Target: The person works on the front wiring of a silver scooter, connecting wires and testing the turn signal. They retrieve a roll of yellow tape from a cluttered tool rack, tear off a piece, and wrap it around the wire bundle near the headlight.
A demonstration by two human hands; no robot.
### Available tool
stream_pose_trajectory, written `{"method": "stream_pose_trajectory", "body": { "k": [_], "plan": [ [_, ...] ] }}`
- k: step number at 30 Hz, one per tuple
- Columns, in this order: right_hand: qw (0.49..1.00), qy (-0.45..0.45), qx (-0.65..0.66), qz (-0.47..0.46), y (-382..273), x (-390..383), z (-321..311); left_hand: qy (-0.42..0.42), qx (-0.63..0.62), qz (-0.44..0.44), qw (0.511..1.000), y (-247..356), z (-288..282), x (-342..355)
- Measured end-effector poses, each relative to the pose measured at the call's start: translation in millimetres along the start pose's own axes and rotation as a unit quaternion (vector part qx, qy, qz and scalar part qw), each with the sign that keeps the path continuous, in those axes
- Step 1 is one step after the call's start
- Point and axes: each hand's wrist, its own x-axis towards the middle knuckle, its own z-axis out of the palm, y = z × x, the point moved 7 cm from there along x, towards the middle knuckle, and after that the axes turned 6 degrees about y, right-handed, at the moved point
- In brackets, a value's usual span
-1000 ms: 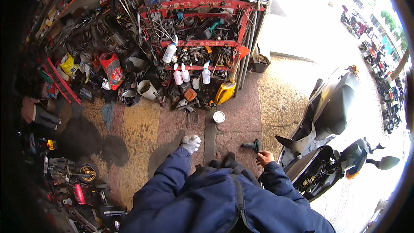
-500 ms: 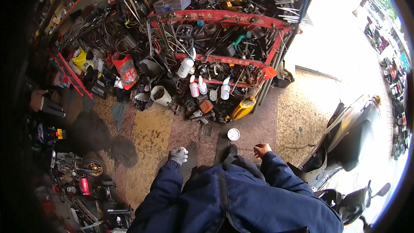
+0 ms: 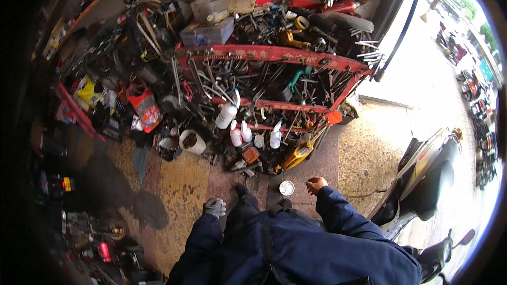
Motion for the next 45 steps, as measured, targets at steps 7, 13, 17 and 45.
{"method": "stream_pose_trajectory", "body": {
  "k": [7, 13, 17, 45],
  "plan": [
    [0.998, 0.048, 0.038, 0.015, -24, -14, 29, -0.090, 0.025, 0.037, 0.995, 105, 20, 86],
    [0.996, 0.082, 0.039, 0.014, -51, -29, 59, -0.133, 0.029, 0.000, 0.991, 168, 9, 128],
    [0.995, 0.084, 0.045, 0.025, -62, -31, 68, -0.166, 0.023, 0.004, 0.986, 185, 11, 124],
    [0.970, 0.031, -0.045, -0.236, -180, 146, 75, -0.055, -0.001, -0.037, 0.998, 156, -34, 85]
  ]
}}
